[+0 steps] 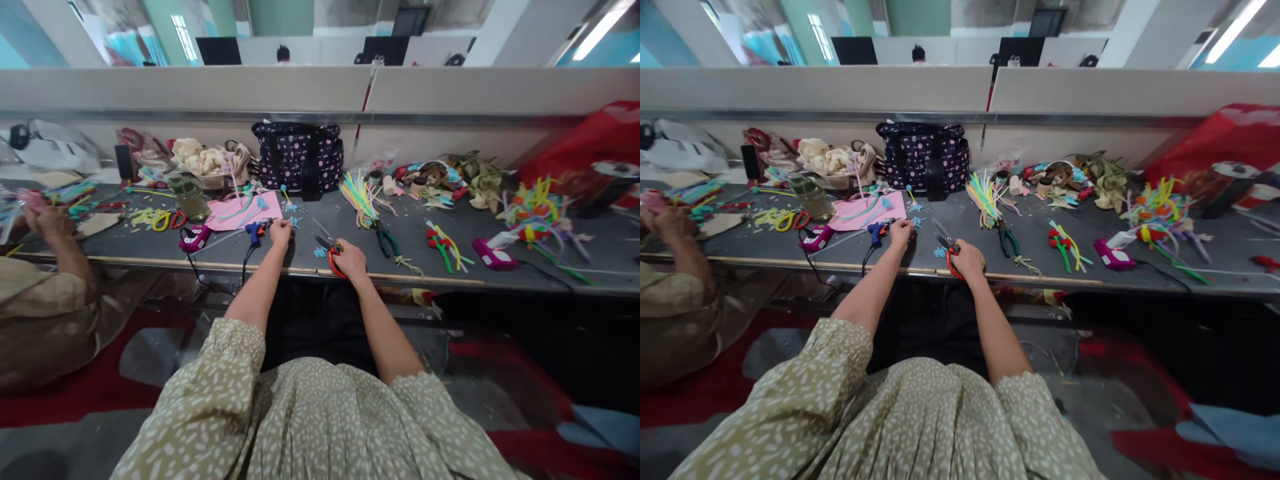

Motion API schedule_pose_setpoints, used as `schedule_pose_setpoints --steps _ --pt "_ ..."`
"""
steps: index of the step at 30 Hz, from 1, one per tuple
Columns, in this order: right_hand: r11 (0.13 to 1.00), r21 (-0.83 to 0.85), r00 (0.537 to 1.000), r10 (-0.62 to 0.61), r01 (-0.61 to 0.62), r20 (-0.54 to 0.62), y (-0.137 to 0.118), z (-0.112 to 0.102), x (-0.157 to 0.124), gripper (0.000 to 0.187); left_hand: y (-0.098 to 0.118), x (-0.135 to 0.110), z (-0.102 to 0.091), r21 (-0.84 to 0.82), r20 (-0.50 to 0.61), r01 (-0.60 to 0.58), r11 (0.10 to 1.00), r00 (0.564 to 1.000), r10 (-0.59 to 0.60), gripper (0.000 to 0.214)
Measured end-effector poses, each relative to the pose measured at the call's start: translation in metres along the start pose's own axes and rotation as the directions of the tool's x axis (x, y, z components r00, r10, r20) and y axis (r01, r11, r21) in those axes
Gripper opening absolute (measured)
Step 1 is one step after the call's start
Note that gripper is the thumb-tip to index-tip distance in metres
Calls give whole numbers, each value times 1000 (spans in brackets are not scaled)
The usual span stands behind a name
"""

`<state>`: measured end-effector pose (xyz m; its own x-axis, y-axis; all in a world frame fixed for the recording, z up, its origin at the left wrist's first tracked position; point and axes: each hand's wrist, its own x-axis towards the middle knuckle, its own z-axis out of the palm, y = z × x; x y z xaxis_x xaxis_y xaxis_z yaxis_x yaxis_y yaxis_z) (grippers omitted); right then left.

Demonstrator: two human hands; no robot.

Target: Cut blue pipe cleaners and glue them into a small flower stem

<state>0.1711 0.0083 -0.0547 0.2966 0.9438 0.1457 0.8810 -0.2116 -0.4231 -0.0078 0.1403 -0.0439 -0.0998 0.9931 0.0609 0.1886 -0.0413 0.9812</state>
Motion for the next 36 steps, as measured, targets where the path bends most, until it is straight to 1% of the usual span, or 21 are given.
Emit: schedule_pose_setpoints --steps 3,5,7,10,12,13,16,17,19,24,26,28,29,30,31,32,33,34,35,36 --pt "999 -4 999 -41 41 -19 1 1 -2 28 -11 -17 1 124 108 -79 989 992 65 13" --pt "999 7 998 -54 54 -29 2 1 -2 28 -17 -27 2 192 202 -145 971 974 105 11" --pt "999 29 999 -41 42 -36 3 1 -3 30 -20 -34 3 245 294 -219 944 945 143 9" --pt "997 67 998 -27 31 -49 3 0 -4 34 -19 -38 4 288 413 -324 901 891 188 13" --pt "996 80 997 -40 45 -58 3 -1 -5 34 -16 -40 5 303 486 -401 864 845 221 17" --pt "995 81 997 -51 56 -62 2 -1 -5 34 -16 -41 5 317 526 -455 832 814 245 18" --pt "994 77 994 -74 80 -76 3 1 -6 33 -15 -45 3 360 635 -630 688 706 314 20" --pt "993 77 993 -82 88 -81 3 2 -6 32 -16 -46 2 374 655 -667 645 682 325 20" --pt "992 77 992 -93 100 -91 4 3 -6 33 -17 -49 1 403 672 -696 595 666 324 19" --pt "990 69 988 -115 123 -104 6 5 -4 30 -18 -53 2 460 686 -723 516 658 310 20" --pt "990 62 988 -118 124 -101 6 4 -4 28 -18 -55 4 463 683 -726 508 658 319 20" --pt "991 60 989 -116 122 -93 5 4 -4 29 -17 -58 6 454 670 -712 536 669 321 22" --pt "991 61 990 -112 118 -89 5 3 -4 29 -17 -59 6 440 655 -688 576 685 318 21" --pt "992 62 991 -105 111 -86 5 3 -4 29 -18 -60 7 411 624 -643 646 715 315 20" --pt "992 63 991 -99 105 -84 4 3 -5 29 -18 -61 8 348 569 -558 754 765 303 16" --pt "993 65 992 -93 99 -82 4 3 -5 29 -19 -62 8 248 496 -436 865 824 273 13" --pt "993 66 993 -89 95 -81 3 2 -5 29 -20 -62 8 121 421 -300 946 879 225 10" --pt "993 67 993 -88 93 -80 3 2 -5 29 -21 -62 8 -10 356 -175 985 919 167 8" --pt "993 71 993 -86 91 -79 3 1 -6 30 -21 -62 8 -121 306 -78 990 945 112 6" --pt "993 77 994 -80 86 -77 3 1 -6 31 -21 -62 8 -200 272 -13 980 960 68 7"
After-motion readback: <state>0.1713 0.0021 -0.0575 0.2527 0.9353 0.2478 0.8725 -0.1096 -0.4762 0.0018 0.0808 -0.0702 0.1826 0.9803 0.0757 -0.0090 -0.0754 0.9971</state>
